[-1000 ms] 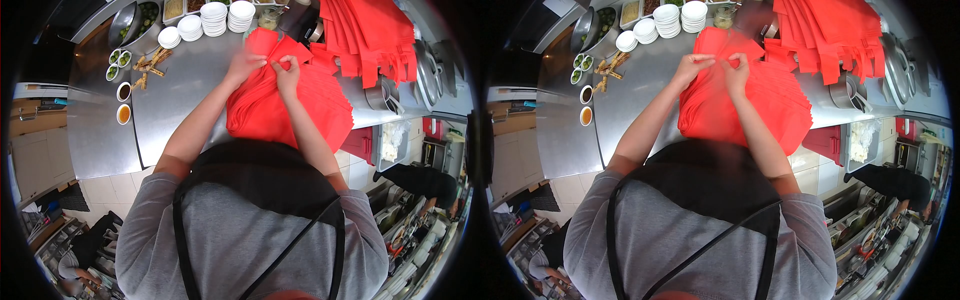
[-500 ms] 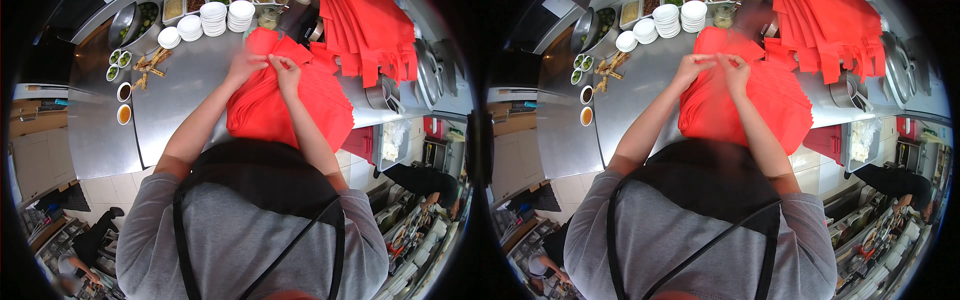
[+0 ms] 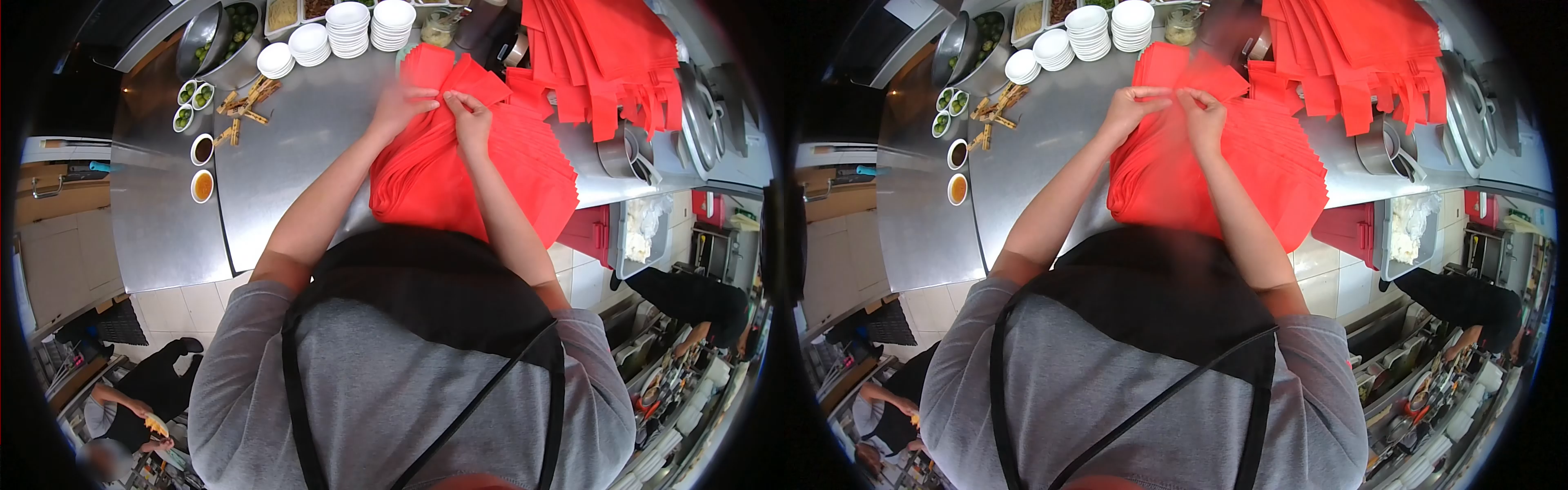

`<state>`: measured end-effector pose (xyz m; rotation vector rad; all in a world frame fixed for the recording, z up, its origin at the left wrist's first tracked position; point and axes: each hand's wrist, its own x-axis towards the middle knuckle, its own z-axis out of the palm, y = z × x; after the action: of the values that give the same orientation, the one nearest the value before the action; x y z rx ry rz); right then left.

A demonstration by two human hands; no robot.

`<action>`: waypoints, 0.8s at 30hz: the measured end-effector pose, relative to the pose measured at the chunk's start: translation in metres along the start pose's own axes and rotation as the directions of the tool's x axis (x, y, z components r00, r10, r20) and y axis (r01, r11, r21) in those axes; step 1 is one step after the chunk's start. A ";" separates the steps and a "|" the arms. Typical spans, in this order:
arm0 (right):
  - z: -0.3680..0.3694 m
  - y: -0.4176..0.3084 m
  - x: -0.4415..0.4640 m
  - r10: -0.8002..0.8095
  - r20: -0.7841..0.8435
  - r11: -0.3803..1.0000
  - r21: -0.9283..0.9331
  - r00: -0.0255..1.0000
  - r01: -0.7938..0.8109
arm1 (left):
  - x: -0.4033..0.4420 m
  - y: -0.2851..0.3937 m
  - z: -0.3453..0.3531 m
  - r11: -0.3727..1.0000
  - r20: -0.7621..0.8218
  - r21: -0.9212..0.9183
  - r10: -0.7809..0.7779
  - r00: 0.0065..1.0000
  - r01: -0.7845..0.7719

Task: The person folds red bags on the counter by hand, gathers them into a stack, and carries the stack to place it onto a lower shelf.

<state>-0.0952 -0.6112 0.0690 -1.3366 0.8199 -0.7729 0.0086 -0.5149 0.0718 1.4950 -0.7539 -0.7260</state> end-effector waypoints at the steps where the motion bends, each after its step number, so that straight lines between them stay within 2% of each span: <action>1: 0.000 0.000 0.000 0.001 0.006 1.000 0.004 1.000 -0.001 | 0.000 0.000 0.000 1.000 -0.002 -0.001 -0.001 1.000 0.001; 10: 0.000 0.001 0.000 -0.036 0.021 0.999 -0.030 0.999 0.036 | 0.000 0.002 0.000 1.000 0.002 0.005 -0.007 1.000 0.007; 24: -0.002 -0.001 -0.001 -0.011 0.013 0.999 -0.035 1.000 0.012 | 0.001 -0.001 0.000 1.000 0.003 0.031 0.004 1.000 -0.004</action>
<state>-0.0969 -0.6115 0.0697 -1.3773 0.8200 -0.7613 0.0088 -0.5154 0.0705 1.5200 -0.7730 -0.7165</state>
